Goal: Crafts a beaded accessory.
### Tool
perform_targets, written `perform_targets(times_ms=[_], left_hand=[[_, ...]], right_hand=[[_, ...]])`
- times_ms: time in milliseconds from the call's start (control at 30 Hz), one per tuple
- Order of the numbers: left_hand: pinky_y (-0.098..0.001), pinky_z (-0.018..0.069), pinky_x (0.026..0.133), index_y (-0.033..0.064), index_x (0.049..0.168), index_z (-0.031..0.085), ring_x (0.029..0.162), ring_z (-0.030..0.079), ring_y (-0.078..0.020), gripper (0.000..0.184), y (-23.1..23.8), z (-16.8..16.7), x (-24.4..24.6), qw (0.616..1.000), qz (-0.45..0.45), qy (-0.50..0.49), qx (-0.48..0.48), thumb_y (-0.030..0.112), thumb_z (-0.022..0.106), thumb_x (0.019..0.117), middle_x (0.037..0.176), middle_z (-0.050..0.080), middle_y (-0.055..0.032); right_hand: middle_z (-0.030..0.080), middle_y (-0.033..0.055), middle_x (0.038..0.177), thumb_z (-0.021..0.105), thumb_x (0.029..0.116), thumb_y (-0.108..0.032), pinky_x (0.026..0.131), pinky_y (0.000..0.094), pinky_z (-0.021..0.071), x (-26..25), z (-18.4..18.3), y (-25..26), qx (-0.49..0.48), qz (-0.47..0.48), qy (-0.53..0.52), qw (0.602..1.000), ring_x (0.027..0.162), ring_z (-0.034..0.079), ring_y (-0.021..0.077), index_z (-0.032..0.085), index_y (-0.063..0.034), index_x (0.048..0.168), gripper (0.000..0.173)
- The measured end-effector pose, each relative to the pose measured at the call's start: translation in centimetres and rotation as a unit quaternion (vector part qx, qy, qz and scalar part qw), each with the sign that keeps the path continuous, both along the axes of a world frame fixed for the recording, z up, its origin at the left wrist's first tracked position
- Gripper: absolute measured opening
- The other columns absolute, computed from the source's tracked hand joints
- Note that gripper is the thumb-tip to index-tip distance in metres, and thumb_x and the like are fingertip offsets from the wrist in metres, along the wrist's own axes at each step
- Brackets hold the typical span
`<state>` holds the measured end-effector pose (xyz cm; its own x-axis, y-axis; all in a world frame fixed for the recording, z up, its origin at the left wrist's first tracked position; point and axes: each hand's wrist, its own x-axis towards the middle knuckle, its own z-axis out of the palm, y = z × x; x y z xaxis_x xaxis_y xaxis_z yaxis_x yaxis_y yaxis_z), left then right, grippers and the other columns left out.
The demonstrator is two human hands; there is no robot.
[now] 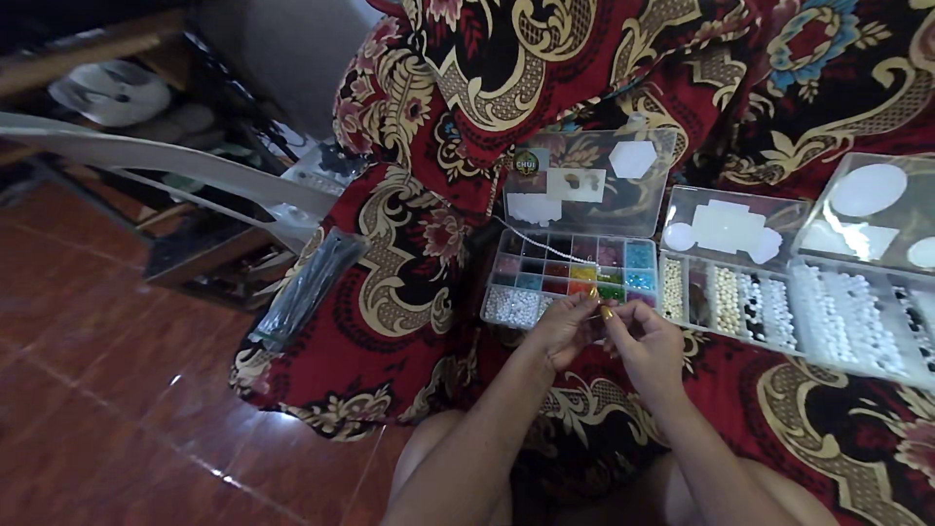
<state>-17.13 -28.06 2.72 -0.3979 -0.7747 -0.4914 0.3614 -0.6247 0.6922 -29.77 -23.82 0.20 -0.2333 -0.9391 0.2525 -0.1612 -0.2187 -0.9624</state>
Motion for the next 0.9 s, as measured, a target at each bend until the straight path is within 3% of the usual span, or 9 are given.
perform_targets(times_ms=[467, 733, 900], left_hand=[[-0.0263, 0.0587, 0.076, 0.0029, 0.108, 0.059, 0.079, 0.07, -0.0106, 0.021, 0.04, -0.15, 0.07, 1.0, -0.002, -0.009, -0.008, 0.009, 0.039, 0.1103, 0.092, 0.071, -0.0033], [-0.0263, 0.0581, 0.075, 0.0035, 0.109, 0.059, 0.078, 0.068, -0.0099, 0.02, -0.26, -0.04, 0.35, 0.999, 0.0, -0.031, -0.016, 0.011, 0.04, 0.1103, 0.091, 0.069, -0.0018], [-0.0256, 0.0583, 0.075, 0.0028, 0.106, 0.06, 0.077, 0.069, -0.0094, 0.019, -0.28, 0.12, 0.38, 0.999, -0.001, -0.031, -0.029, 0.007, 0.042, 0.109, 0.091, 0.071, -0.0023]], right_hand=[[0.066, -0.0065, 0.067, 0.064, 0.0907, -0.01, 0.049, 0.0139, 0.0531, 0.04, -0.04, -0.04, 0.009, 0.003, -0.001, 1.0, 0.052, 0.06, -0.0038, 0.071, -0.003, 0.09, 0.009], [0.072, -0.0023, 0.077, 0.065, 0.0909, -0.01, 0.056, 0.0165, 0.0582, -0.07, 0.28, 0.03, 0.024, 0.036, -0.014, 0.999, 0.059, 0.067, -0.0002, 0.072, 0.0012, 0.101, 0.017], [0.07, -0.0033, 0.072, 0.062, 0.093, -0.008, 0.055, 0.0166, 0.058, -0.15, 0.35, 0.05, 0.029, 0.034, -0.007, 0.999, 0.057, 0.066, -0.0002, 0.072, 0.0003, 0.099, 0.015]])
